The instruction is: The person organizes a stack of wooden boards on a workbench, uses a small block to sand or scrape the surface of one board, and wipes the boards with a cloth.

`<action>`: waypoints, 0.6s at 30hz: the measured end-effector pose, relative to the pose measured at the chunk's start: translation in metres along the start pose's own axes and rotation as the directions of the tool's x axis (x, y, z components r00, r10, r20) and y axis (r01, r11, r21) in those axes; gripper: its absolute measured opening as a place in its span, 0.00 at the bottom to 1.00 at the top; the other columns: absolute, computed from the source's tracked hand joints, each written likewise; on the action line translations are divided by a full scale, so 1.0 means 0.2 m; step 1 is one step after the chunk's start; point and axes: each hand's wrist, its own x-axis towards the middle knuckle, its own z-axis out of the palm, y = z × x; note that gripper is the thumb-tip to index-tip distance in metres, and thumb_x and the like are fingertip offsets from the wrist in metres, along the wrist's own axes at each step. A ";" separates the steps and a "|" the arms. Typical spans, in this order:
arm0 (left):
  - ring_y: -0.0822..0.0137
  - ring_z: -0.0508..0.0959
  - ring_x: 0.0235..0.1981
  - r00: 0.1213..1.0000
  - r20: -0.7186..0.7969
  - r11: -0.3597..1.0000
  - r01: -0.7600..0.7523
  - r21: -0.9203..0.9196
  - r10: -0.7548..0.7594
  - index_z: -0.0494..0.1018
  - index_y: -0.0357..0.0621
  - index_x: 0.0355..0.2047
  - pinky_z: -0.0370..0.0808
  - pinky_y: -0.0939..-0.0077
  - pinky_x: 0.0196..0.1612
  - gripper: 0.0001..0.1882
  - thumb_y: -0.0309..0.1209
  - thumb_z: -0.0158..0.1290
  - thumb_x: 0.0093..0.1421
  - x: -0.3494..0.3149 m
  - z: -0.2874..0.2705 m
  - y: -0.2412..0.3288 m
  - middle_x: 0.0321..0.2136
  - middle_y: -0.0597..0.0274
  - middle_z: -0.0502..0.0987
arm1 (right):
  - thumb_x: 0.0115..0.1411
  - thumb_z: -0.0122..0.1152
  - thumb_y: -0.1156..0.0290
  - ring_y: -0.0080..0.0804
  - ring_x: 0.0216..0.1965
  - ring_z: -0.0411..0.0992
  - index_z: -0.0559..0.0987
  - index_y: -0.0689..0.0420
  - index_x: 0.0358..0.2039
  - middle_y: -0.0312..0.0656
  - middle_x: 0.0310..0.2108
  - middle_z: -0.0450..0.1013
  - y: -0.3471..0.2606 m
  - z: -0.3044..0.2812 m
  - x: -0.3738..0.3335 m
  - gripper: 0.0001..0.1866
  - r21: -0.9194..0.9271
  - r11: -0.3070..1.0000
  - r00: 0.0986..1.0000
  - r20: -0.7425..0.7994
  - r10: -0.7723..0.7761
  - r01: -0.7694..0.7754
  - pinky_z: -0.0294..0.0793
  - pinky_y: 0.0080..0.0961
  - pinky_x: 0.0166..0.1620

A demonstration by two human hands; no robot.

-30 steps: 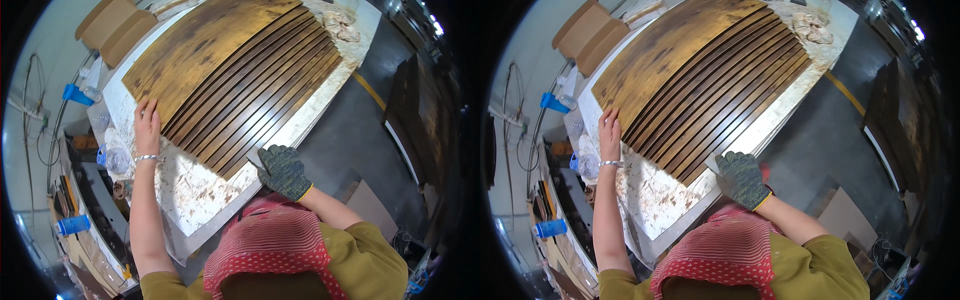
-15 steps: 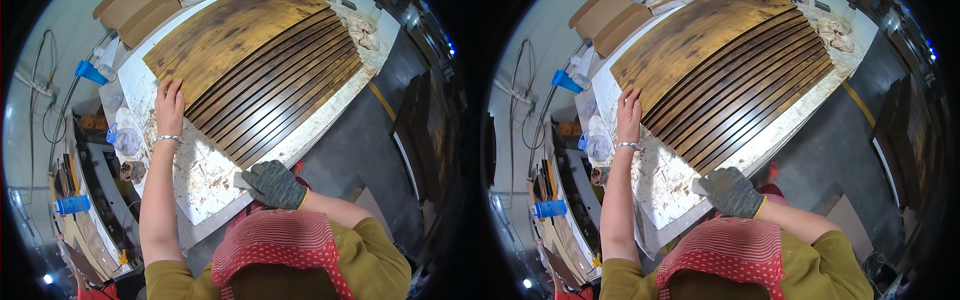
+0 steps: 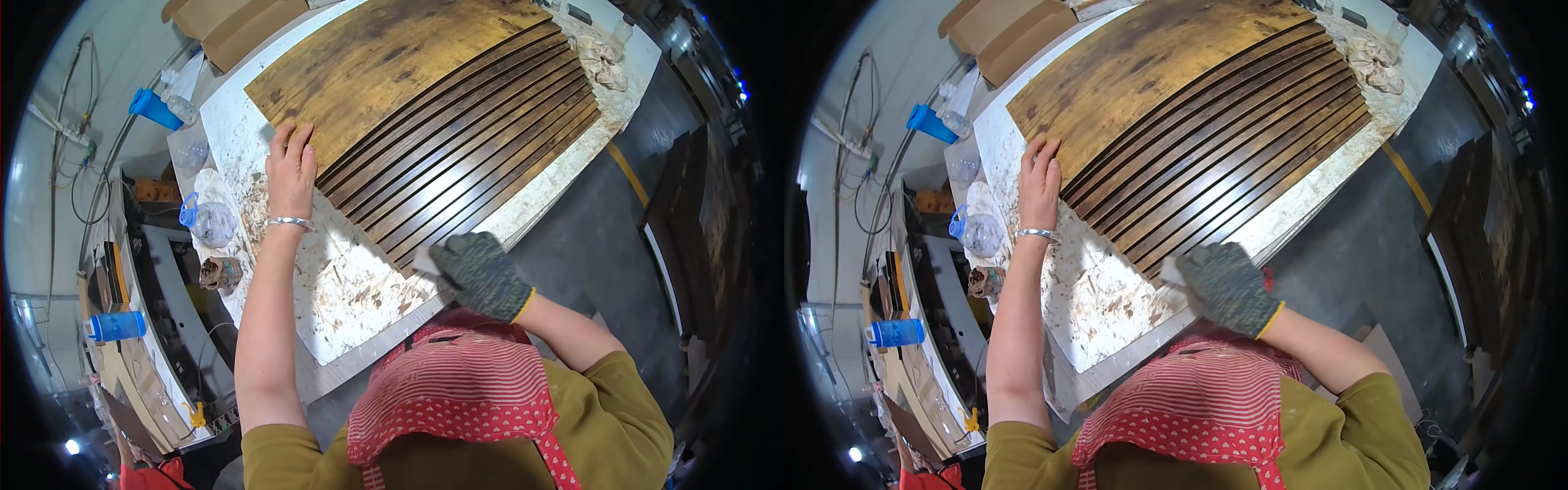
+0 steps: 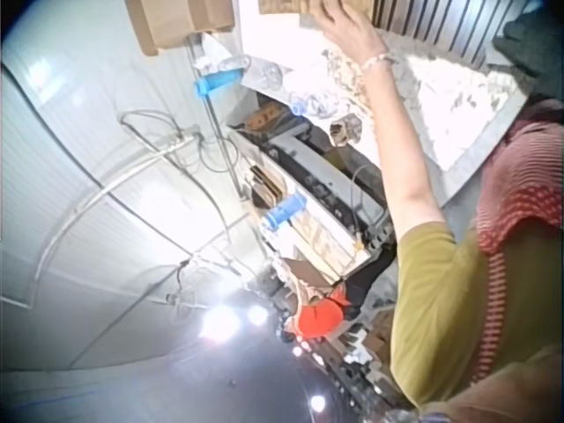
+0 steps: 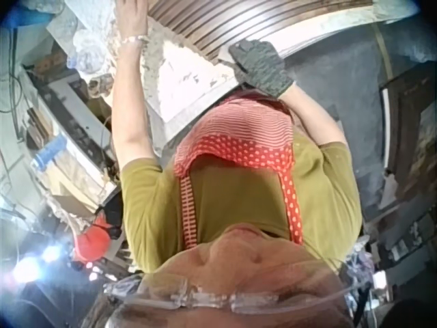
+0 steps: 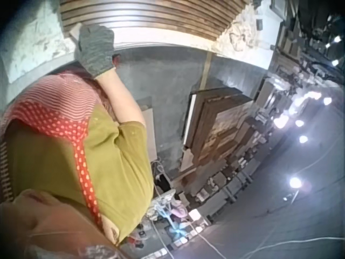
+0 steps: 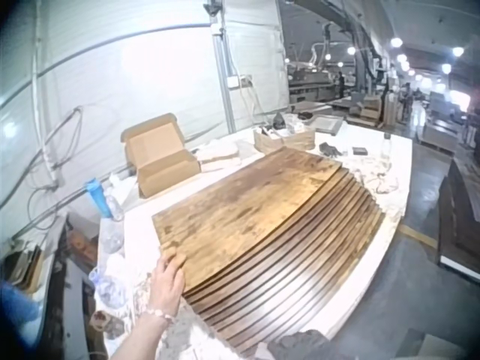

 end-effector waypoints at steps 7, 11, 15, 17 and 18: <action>0.52 0.64 0.53 0.999 -0.019 0.999 -0.048 -0.018 0.048 0.69 0.45 0.50 0.59 0.65 0.56 0.18 0.33 0.40 0.61 0.02 0.04 -0.02 0.54 0.51 0.62 | 0.53 0.53 0.56 0.36 0.34 0.71 0.74 0.56 0.37 0.41 0.31 0.71 0.03 0.07 0.02 0.18 -0.035 0.989 0.989 0.000 -0.145 0.145 0.68 0.35 0.38; 0.52 0.62 0.55 0.999 0.020 0.998 -0.049 -0.028 0.050 0.68 0.42 0.51 0.56 0.65 0.58 0.19 0.33 0.38 0.62 0.01 -0.01 -0.03 0.54 0.51 0.61 | 0.49 0.55 0.59 0.36 0.35 0.70 0.74 0.55 0.39 0.41 0.31 0.70 0.26 -0.05 -0.03 0.18 -0.041 0.994 0.994 0.010 -0.105 0.105 0.67 0.35 0.38; 0.54 0.59 0.58 0.998 0.063 0.999 -0.019 -0.026 0.020 0.66 0.39 0.52 0.53 0.66 0.61 0.20 0.33 0.37 0.63 0.01 -0.02 0.01 0.56 0.51 0.59 | 0.44 0.57 0.62 0.36 0.33 0.69 0.74 0.55 0.39 0.40 0.30 0.70 0.59 -0.21 -0.13 0.20 -0.193 0.981 0.999 -0.039 -0.011 0.004 0.67 0.34 0.37; 0.54 0.58 0.59 0.997 0.081 1.000 -0.009 -0.016 0.010 0.65 0.39 0.53 0.52 0.67 0.61 0.20 0.34 0.36 0.64 0.01 -0.02 0.01 0.56 0.51 0.59 | 0.44 0.58 0.62 0.36 0.33 0.69 0.74 0.54 0.39 0.40 0.30 0.69 0.79 -0.27 -0.18 0.21 -0.180 0.984 0.998 -0.064 0.001 -0.013 0.67 0.34 0.37; 0.55 0.57 0.60 0.995 0.104 1.000 0.007 0.000 -0.007 0.64 0.39 0.54 0.51 0.67 0.61 0.21 0.34 0.35 0.64 0.02 0.00 0.00 0.57 0.52 0.58 | 0.43 0.58 0.61 0.37 0.33 0.69 0.74 0.54 0.40 0.40 0.30 0.69 0.88 -0.30 -0.21 0.21 -0.189 0.981 0.996 -0.087 0.019 -0.035 0.67 0.34 0.37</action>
